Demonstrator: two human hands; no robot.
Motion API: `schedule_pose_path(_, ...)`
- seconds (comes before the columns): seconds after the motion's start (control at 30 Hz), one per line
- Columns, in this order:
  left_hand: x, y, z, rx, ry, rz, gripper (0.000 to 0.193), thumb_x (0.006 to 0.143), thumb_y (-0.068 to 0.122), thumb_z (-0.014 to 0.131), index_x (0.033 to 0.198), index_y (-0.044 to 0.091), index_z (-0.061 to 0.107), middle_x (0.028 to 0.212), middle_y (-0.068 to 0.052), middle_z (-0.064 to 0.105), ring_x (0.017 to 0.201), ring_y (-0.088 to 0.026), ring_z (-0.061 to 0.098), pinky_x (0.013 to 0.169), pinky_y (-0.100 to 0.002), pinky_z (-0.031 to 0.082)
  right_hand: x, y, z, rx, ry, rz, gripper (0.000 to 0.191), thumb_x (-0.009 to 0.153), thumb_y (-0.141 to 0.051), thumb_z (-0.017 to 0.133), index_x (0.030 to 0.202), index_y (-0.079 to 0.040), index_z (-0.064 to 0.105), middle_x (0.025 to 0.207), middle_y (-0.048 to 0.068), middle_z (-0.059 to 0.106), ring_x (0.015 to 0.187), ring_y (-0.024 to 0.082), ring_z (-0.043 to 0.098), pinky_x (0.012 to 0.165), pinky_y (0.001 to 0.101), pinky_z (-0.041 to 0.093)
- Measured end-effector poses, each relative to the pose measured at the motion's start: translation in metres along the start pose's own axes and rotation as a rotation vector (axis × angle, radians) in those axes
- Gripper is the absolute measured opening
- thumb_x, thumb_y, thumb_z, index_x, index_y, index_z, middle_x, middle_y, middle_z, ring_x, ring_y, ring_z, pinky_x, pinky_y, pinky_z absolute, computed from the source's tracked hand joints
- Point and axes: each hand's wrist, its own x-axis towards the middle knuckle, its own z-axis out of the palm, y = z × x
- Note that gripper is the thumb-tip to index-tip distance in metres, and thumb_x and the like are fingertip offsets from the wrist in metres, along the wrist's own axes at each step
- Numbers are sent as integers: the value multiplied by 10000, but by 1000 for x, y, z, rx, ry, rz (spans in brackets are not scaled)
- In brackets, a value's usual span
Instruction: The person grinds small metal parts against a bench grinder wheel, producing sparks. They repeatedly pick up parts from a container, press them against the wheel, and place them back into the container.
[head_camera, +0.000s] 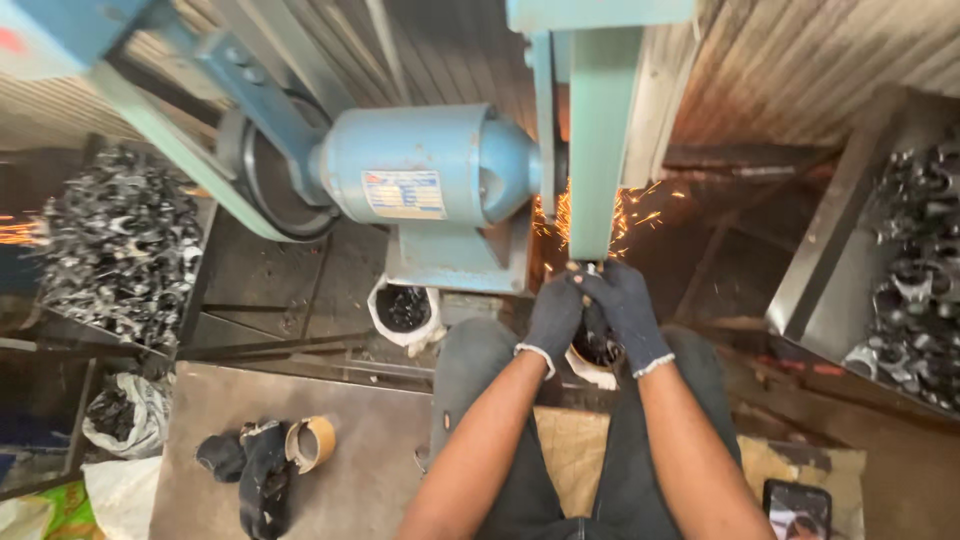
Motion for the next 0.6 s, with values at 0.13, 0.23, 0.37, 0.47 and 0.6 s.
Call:
schedule_pose_path(0.13, -17, 16, -12, -107, -60, 63, 367, 1000, 225, 469, 1166, 1, 708, 1078, -199, 756, 996, -289, 712, 883, -366, 526, -19, -11, -5, 146, -95, -71, 395, 862, -91, 730, 1239, 13, 676, 1096, 38, 733, 941, 136, 643, 836, 299, 520)
schedule_pose_path(0.23, -42, 44, -30, 0, -63, -6, 399, 976, 317, 543, 1225, 42, 690, 1081, -197, 732, 1010, -309, 684, 856, -390, 503, -46, -15, -9, 76, -71, -215, 474, 840, -66, 737, 1289, 15, 607, 1205, 56, 679, 1109, 151, 627, 973, 305, 501)
schedule_pose_path(0.37, -63, 80, -47, 131, -225, -31, 435, 948, 433, 582, 1100, 53, 731, 980, -173, 761, 924, -299, 743, 816, -405, 533, -72, -21, -15, -105, 104, -206, 359, 982, -62, 619, 1333, 2, 649, 1262, 63, 707, 1175, 150, 643, 1034, 297, 484)
schedule_pose_path(0.47, -65, 91, -46, 158, -248, -65, 467, 957, 460, 578, 1014, 23, 731, 879, -197, 758, 850, -332, 756, 761, -440, 546, -77, -24, -14, -164, 191, -242, 324, 1019, -72, 617, 1334, -14, 666, 1211, 87, 729, 1106, 149, 668, 996, 297, 518)
schedule_pose_path(0.6, -52, 78, -30, 295, -105, -90, 455, 982, 439, 586, 995, 19, 759, 909, -208, 727, 867, -332, 712, 762, -442, 508, -61, -22, -8, 31, 273, -248, 434, 925, -66, 640, 1349, -11, 566, 1157, 58, 677, 1047, 136, 638, 944, 292, 507)
